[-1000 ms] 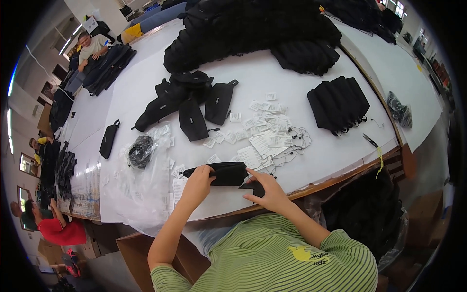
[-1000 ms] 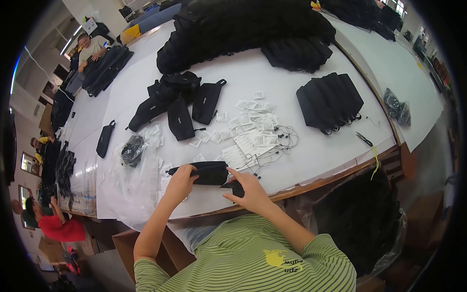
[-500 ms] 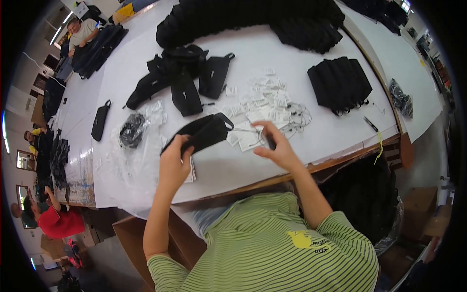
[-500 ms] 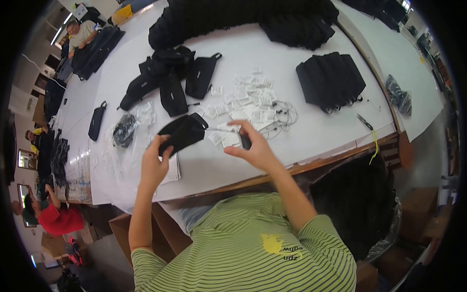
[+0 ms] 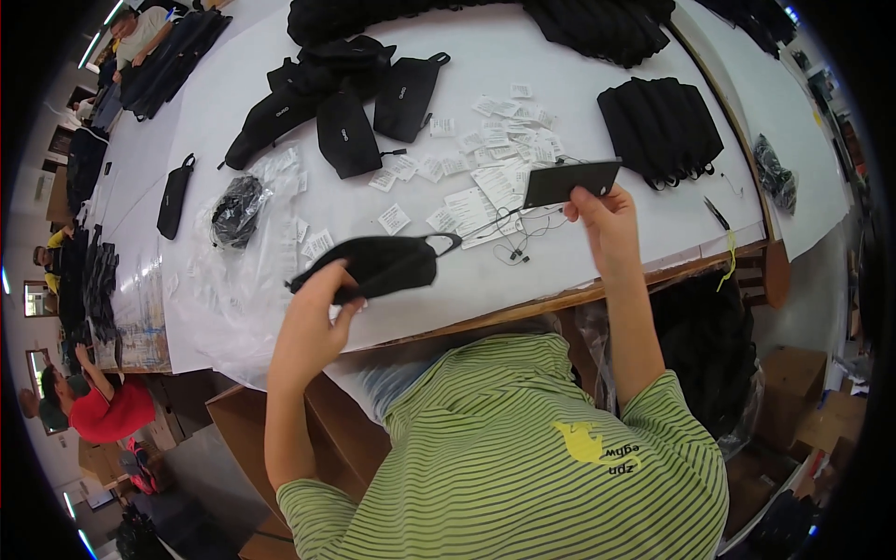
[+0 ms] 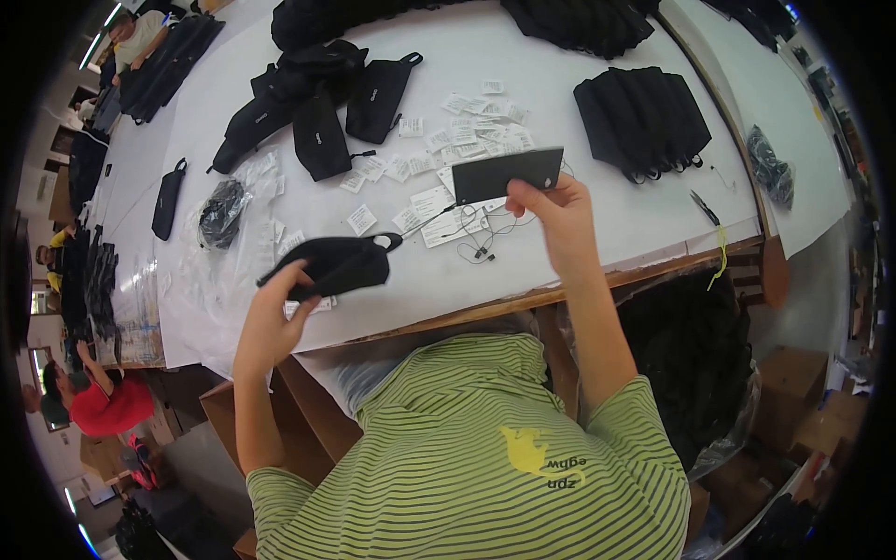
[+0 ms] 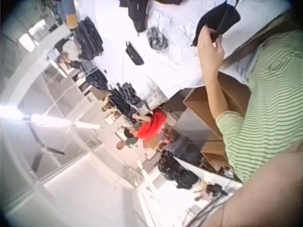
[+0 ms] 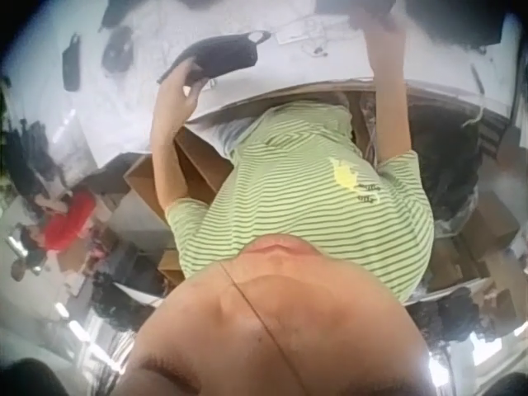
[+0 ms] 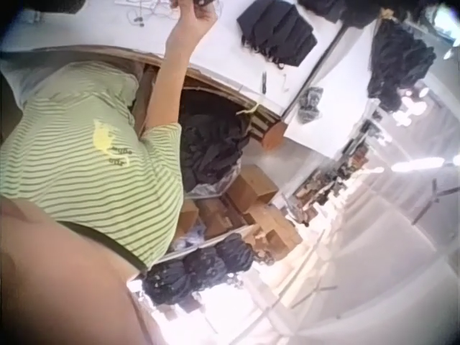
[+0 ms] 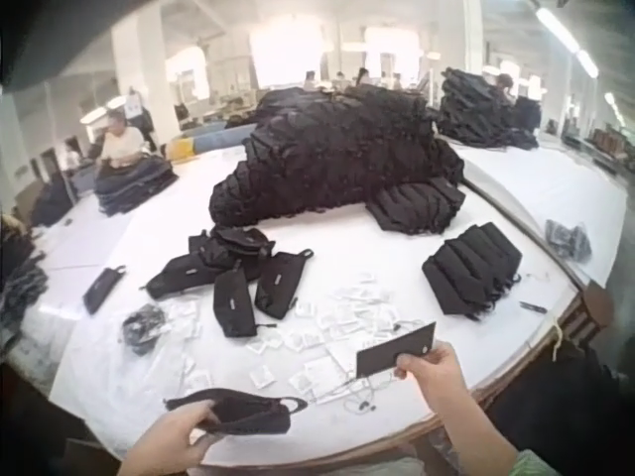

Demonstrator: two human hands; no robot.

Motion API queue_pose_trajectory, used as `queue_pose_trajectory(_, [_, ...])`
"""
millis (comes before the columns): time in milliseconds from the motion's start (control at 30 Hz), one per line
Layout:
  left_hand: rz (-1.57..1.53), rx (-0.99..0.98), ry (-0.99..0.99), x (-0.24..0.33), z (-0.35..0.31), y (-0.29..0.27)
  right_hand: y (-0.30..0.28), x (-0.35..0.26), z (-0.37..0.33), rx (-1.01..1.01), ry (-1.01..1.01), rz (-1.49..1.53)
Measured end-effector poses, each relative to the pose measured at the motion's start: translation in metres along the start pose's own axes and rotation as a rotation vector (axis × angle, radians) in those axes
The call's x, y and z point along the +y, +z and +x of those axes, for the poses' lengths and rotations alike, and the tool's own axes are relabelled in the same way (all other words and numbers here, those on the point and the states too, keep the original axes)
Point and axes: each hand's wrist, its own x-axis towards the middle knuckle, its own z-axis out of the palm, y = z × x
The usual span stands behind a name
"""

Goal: Packing small black zipper pouches into larger shipping containers and attaching tags or labels to the pouches.

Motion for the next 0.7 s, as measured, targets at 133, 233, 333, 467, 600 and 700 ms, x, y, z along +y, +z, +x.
queue_pose_trajectory(133, [-0.083, -0.243, 0.029, 0.029, -0.012, 0.022, 0.060, 0.021, 0.000, 0.376, 0.333, 0.534])
queue_pose_trajectory(233, [-0.088, -0.338, 0.039, 0.037, -0.012, 0.031, 0.055, 0.052, -0.007, 0.241, 0.260, 0.477])
queue_pose_trajectory(333, [-0.080, -0.379, 0.022, 0.040, -0.012, 0.031, 0.070, 0.042, -0.001, 0.415, 0.267, 0.332])
queue_pose_trajectory(467, [-0.093, -0.324, 0.047, 0.036, -0.013, 0.029, 0.051, 0.041, 0.007, 0.458, 0.053, -0.059])
queue_pose_trajectory(600, [-0.093, -0.303, 0.014, 0.038, -0.010, 0.027, 0.034, 0.039, 0.003, 0.232, -0.017, -0.280])
queue_pose_trajectory(700, [-0.009, -0.231, 0.090, 0.037, -0.005, 0.040, 0.048, 0.019, -0.010, -0.176, 0.158, -0.514])
